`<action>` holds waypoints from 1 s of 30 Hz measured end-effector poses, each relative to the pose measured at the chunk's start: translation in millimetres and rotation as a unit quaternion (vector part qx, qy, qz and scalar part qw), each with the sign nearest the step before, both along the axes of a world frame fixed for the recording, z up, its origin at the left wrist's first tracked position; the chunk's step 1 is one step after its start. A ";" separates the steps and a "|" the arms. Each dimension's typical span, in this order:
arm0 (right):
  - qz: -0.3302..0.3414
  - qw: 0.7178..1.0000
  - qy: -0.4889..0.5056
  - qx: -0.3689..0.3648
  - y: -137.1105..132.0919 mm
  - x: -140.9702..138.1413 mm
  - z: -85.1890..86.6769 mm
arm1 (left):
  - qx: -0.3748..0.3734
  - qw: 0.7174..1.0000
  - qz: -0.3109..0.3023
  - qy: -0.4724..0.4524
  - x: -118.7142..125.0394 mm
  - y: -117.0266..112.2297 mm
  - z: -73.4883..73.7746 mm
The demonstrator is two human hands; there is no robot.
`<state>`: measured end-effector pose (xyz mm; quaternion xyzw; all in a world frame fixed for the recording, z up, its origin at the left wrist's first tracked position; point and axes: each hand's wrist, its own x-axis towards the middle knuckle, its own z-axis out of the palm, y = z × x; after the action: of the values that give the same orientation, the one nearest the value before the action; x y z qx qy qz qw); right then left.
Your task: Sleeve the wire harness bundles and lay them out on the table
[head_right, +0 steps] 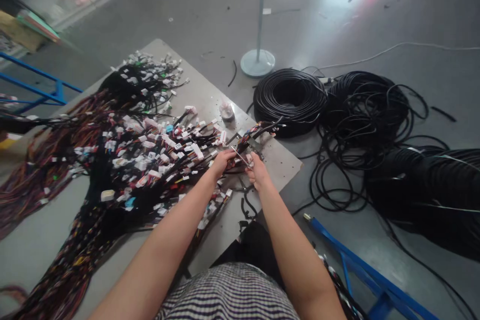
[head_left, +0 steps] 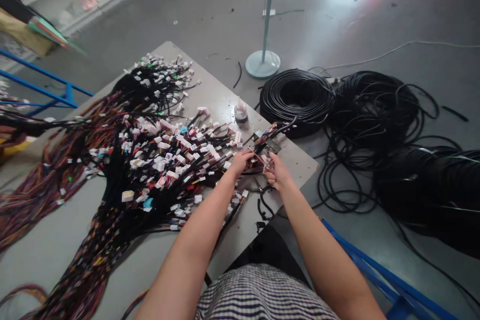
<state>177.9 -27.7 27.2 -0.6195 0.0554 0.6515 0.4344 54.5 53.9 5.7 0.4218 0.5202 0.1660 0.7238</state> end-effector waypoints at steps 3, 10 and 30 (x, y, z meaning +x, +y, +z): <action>-0.077 0.997 -0.019 0.002 12.0 -14.3 0.6 | 0.045 0.998 -0.010 0.044 2.4 -2.0 -5.6; -0.127 0.981 -0.138 0.040 13.0 -46.0 -15.0 | 0.009 0.997 0.006 0.082 6.3 -0.2 -8.0; 0.710 0.328 -0.593 0.195 121.1 110.2 -20.9 | -0.109 0.992 -0.063 0.001 -9.7 8.0 2.6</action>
<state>288.1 93.4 6.2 -0.5434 -0.8060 0.1654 -0.1662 44.8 61.9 8.3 0.3727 0.5086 0.0618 0.7737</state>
